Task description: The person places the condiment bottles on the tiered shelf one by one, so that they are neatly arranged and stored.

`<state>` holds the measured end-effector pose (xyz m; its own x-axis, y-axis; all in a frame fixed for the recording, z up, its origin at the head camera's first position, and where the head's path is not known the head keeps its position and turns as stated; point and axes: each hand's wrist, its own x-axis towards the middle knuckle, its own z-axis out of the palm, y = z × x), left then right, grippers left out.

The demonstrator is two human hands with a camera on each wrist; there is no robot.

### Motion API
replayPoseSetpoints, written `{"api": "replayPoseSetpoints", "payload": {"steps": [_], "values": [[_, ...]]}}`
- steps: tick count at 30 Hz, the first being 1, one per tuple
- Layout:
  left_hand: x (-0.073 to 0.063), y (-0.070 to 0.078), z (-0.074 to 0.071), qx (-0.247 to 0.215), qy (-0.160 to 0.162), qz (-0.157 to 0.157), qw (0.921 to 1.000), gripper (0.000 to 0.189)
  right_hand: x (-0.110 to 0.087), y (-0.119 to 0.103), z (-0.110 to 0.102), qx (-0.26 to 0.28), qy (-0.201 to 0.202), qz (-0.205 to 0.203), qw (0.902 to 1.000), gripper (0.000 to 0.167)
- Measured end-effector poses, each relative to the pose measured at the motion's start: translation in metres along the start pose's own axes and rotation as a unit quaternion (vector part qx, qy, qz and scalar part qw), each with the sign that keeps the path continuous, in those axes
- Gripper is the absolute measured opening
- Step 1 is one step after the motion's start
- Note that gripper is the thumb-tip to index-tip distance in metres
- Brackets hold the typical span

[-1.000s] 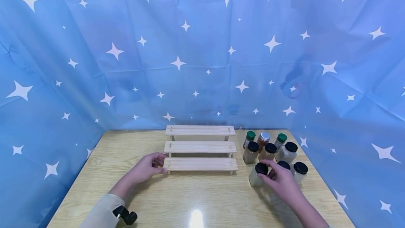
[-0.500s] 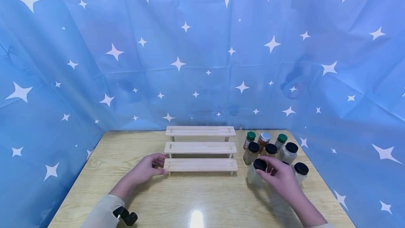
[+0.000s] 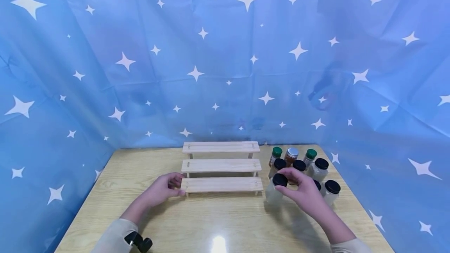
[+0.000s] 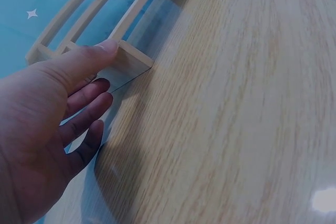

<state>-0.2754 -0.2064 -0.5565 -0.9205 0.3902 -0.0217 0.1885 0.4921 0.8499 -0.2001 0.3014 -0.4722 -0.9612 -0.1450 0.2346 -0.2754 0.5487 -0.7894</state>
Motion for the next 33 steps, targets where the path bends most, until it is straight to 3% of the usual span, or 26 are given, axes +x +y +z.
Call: {"api": "replayPoseSetpoints", "payload": {"steps": [6,11,18,33], "values": [[0.001,-0.003,0.002,-0.009,-0.005,0.006,0.9999,0.058,0.006,-0.007,0.001,0.065,-0.025,0.003,0.9976,0.038],[0.001,-0.004,0.002,-0.011,-0.002,0.007,0.9999,0.057,0.013,-0.013,0.006,0.065,-0.028,-0.020,0.9973,0.039],[0.000,-0.003,0.003,0.000,0.004,0.014,0.9999,0.057,0.029,-0.016,0.014,0.057,0.005,-0.047,0.9973,0.037],[0.003,-0.009,0.001,0.025,0.026,0.030,0.9989,0.056,0.080,-0.044,0.036,0.051,0.016,-0.077,0.9956,0.043]]}}
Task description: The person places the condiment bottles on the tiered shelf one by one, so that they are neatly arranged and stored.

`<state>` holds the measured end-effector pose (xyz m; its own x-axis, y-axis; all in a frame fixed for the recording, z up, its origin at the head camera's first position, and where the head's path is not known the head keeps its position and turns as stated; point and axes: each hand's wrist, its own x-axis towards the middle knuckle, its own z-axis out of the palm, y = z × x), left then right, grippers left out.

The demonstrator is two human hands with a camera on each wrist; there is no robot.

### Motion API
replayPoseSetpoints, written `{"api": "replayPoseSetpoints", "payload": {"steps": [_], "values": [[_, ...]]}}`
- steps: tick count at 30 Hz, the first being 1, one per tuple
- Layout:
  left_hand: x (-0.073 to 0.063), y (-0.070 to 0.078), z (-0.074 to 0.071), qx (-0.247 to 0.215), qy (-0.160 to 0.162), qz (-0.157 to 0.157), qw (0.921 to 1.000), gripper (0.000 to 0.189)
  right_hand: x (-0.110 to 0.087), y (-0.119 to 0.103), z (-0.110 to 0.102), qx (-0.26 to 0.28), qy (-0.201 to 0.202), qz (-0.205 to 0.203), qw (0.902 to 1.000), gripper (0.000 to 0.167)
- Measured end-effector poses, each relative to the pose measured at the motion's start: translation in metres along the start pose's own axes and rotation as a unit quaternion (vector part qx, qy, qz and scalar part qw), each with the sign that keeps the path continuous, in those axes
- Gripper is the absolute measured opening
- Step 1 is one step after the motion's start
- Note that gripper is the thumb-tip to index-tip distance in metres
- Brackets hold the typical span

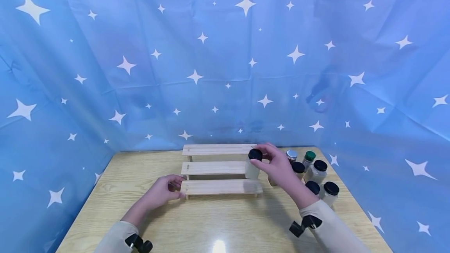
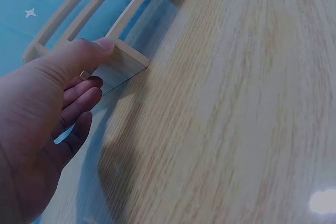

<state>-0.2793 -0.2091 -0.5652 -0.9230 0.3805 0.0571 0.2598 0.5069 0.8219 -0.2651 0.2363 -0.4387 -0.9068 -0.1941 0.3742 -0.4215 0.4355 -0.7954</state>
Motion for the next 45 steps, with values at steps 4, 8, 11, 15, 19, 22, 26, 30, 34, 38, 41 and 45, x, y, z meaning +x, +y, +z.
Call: {"api": "replayPoseSetpoints", "payload": {"steps": [4,8,11,15,19,22,26,30,34,38,41,45], "values": [[-0.002,0.002,0.000,0.005,0.002,-0.004,1.0000,0.059,0.015,-0.006,0.006,0.017,-0.006,-0.011,0.9998,0.041],[-0.002,0.001,-0.001,0.005,0.003,0.000,1.0000,0.059,0.029,-0.012,0.012,0.023,-0.004,-0.027,0.9993,0.038],[-0.002,0.000,-0.001,0.004,0.003,0.006,1.0000,0.057,0.039,-0.014,0.018,0.027,-0.003,-0.034,0.9991,0.038],[-0.002,-0.001,-0.001,0.005,0.003,0.009,0.9999,0.055,0.052,-0.017,0.025,0.030,-0.007,-0.034,0.9989,0.039],[-0.003,-0.001,-0.001,0.007,0.001,0.011,0.9999,0.056,0.064,-0.021,0.032,0.027,-0.011,-0.028,0.9992,0.038],[-0.003,-0.001,-0.001,0.003,0.002,0.011,0.9999,0.057,0.072,-0.024,0.038,0.022,-0.012,-0.029,0.9993,0.036],[-0.002,-0.001,-0.001,0.002,0.004,0.011,0.9999,0.056,0.083,-0.028,0.046,0.014,-0.012,-0.034,0.9993,0.034],[-0.002,-0.001,-0.001,0.003,0.003,0.012,0.9999,0.055,0.090,-0.032,0.053,0.019,-0.016,-0.033,0.9991,0.036],[-0.002,0.000,-0.001,0.001,0.001,0.012,0.9999,0.056,0.097,-0.035,0.059,0.019,-0.019,-0.039,0.9988,0.037],[-0.002,0.000,-0.001,0.000,-0.002,0.012,0.9999,0.056,0.104,-0.038,0.065,0.027,-0.030,-0.042,0.9983,0.036],[-0.002,-0.002,-0.001,-0.002,-0.004,0.009,0.9999,0.055,0.107,-0.041,0.069,0.048,-0.040,-0.038,0.9973,0.036],[-0.001,-0.003,0.000,-0.003,-0.003,0.007,1.0000,0.055,0.113,-0.043,0.077,0.073,-0.052,-0.029,0.9956,0.035]]}}
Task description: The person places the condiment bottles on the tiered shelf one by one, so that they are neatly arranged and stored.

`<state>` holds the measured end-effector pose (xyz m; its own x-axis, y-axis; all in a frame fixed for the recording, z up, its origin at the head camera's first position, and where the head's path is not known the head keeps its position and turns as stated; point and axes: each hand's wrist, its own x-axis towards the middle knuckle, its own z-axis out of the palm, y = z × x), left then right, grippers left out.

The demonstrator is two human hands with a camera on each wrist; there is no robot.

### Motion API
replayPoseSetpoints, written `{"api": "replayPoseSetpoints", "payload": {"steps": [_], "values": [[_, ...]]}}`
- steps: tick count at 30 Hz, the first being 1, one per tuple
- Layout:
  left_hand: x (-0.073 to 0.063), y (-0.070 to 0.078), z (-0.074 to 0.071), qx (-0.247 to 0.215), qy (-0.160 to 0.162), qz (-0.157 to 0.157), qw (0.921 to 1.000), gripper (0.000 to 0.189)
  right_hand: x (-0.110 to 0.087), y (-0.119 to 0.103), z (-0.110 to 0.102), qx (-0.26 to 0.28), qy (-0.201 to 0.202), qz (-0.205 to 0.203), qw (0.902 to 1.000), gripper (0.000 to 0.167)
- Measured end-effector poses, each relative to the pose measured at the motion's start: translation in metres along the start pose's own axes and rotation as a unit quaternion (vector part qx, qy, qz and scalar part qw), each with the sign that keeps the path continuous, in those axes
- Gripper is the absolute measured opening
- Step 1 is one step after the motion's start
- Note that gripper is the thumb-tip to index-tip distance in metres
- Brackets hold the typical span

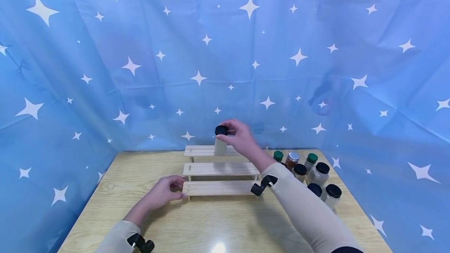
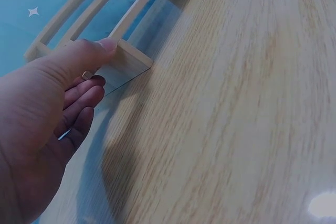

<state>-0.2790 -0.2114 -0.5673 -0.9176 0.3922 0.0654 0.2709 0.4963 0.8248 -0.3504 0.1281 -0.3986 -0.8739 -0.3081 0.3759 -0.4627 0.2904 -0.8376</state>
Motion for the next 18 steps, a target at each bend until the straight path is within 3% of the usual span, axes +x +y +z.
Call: {"api": "replayPoseSetpoints", "payload": {"steps": [7,18], "values": [[-0.001,0.000,0.000,-0.002,0.000,-0.003,1.0000,0.057,0.012,-0.001,0.016,0.011,-0.009,-0.006,0.9999,0.038],[-0.001,-0.001,0.000,-0.003,0.000,0.001,1.0000,0.056,0.026,0.002,0.040,-0.022,-0.012,0.009,0.9996,0.040]]}}
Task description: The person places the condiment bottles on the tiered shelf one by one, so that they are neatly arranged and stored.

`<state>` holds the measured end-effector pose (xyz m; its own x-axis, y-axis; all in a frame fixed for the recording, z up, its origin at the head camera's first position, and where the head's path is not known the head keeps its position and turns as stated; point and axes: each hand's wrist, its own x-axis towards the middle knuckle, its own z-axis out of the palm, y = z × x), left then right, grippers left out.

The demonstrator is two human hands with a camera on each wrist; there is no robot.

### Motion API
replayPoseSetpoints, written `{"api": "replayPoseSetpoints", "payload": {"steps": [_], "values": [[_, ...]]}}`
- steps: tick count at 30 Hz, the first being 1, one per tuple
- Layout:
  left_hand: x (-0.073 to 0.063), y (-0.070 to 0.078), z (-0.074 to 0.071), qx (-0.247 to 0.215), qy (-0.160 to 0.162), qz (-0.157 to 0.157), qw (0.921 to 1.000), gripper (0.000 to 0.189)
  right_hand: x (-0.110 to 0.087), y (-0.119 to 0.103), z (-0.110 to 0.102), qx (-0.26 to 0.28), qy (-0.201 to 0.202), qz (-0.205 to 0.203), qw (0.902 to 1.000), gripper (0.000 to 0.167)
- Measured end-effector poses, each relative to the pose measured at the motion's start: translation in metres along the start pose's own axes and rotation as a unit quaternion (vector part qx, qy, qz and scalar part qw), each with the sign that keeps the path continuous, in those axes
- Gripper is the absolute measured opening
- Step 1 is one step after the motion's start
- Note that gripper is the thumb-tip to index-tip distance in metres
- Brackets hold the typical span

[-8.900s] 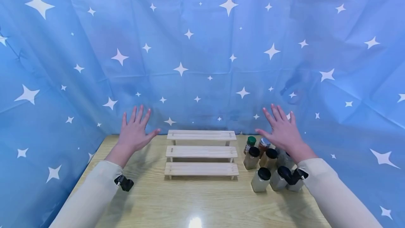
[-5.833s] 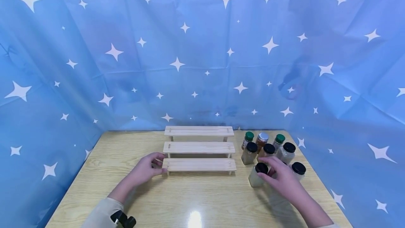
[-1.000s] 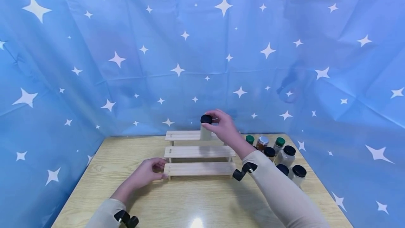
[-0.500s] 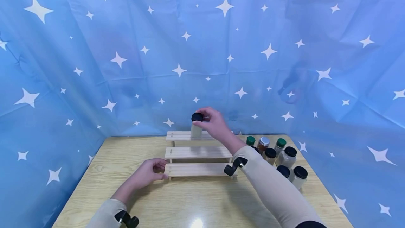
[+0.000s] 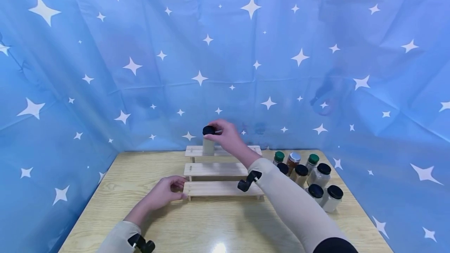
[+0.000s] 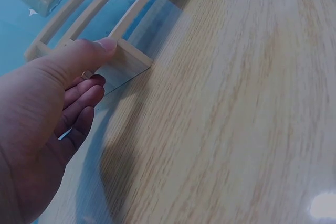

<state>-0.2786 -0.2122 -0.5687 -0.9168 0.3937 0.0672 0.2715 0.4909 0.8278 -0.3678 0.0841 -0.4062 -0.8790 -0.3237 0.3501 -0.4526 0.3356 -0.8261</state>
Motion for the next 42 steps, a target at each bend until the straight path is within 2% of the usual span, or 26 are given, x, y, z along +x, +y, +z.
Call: {"api": "replayPoseSetpoints", "payload": {"steps": [9,16,23,31,36,42], "values": [[0.001,0.001,0.000,-0.004,-0.003,-0.004,1.0000,0.057,0.010,0.008,0.013,-0.008,0.007,-0.020,0.9997,0.040],[0.001,0.000,-0.001,-0.010,-0.004,-0.001,0.9999,0.055,0.014,0.010,0.020,-0.006,0.013,-0.016,0.9998,0.039],[0.000,0.002,-0.001,-0.011,-0.004,0.001,0.9999,0.055,0.016,0.007,0.025,0.007,0.006,-0.019,0.9998,0.042],[0.000,0.004,-0.001,-0.002,-0.006,0.004,1.0000,0.055,0.016,0.009,0.032,-0.013,-0.002,-0.024,0.9996,0.040],[0.000,0.004,0.000,-0.010,-0.009,0.008,0.9999,0.055,0.015,0.012,0.034,-0.006,-0.003,-0.020,0.9998,0.039],[0.001,0.002,0.000,-0.007,-0.002,-0.001,1.0000,0.053,0.015,0.015,0.036,0.004,-0.001,-0.019,0.9998,0.042]]}}
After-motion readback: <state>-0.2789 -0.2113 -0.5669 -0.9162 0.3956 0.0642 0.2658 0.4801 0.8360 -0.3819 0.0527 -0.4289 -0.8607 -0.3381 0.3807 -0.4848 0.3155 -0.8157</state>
